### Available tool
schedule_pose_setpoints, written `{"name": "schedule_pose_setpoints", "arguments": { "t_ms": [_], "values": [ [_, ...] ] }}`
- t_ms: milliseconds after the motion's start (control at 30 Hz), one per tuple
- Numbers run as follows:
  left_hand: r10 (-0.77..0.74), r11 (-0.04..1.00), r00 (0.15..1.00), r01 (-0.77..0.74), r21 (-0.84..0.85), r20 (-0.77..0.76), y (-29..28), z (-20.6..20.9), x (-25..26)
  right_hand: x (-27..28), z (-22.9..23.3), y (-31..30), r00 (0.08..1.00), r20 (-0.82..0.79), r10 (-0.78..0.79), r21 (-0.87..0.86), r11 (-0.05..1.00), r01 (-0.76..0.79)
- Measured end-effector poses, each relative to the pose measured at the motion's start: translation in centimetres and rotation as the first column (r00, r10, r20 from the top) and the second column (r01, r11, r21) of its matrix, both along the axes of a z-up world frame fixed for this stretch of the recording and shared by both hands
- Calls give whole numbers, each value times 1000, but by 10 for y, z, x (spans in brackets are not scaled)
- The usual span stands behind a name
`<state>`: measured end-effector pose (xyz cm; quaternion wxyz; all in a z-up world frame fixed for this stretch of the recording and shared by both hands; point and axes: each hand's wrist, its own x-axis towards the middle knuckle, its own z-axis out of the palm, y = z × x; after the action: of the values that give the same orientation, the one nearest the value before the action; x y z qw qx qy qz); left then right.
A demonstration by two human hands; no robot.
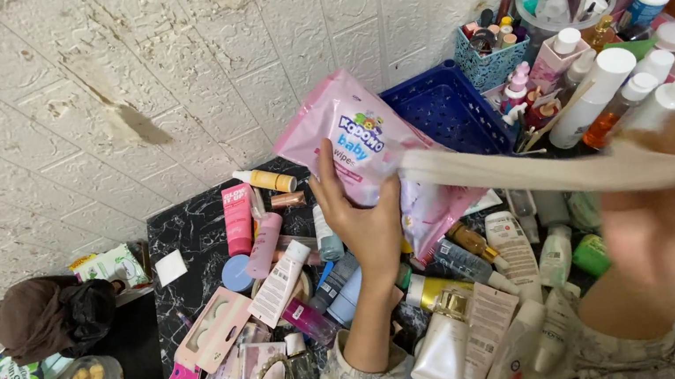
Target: Organizes and cleans various skincare and cosmetic bottles on a vanity table.
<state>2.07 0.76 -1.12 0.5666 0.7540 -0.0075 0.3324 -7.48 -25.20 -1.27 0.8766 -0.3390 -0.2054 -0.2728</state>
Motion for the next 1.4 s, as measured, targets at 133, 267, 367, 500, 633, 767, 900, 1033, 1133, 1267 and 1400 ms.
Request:
{"name": "schedule_pose_setpoints", "arguments": {
  "t_ms": [133, 267, 367, 500, 633, 767, 900, 1033, 1133, 1267, 1400],
  "values": [
    [-6, 1000, 999, 7, -23, 42, 6, 0, 4, -21, -51, -79, 998, -56, 1, 57, 998, 3],
    [-42, 979, 996, 56, -198, 75, 18, -1, 6, -47, -75, -137, 978, -115, -176, -266, 954, 141],
    [8, 995, 997, 0, -101, 80, 17, 8, -6, -36, 9, -87, 943, -115, -313, -497, 840, 218],
    [-408, 872, 895, 440, -214, 178, -19, 24, -50, -34, 92, 5, 858, -83, -506, -754, 595, 278],
    [-759, 626, 620, 779, -37, 198, -31, 43, -87, -60, 44, 0, 755, 0, -656, -929, 280, 243],
    [-832, 503, 510, 860, -91, 221, -18, 59, -82, -109, -59, -129, 523, -141, -841, -805, 405, 434],
    [-633, 648, 714, 700, -301, 298, 21, 41, -62, -162, -158, -215, 391, -233, -891, -766, 416, 491],
    [-499, 792, 855, 516, -326, 139, 59, 5, -36, -166, -220, -232, 277, -327, -904, -723, 428, 542],
    [-433, 883, 901, 417, -214, -33, 75, -10, -28, -135, -238, -205, 195, -398, -896, -696, 433, 573],
    [-420, 906, 882, 422, -39, -211, 82, -22, -20, -123, -248, -186, 190, -300, -935, -831, 354, 429],
    [-359, 794, 828, 513, 327, -430, 78, -53, -9, -128, -252, -193, 52, 57, -997, -962, -41, 271]
  ]
}}
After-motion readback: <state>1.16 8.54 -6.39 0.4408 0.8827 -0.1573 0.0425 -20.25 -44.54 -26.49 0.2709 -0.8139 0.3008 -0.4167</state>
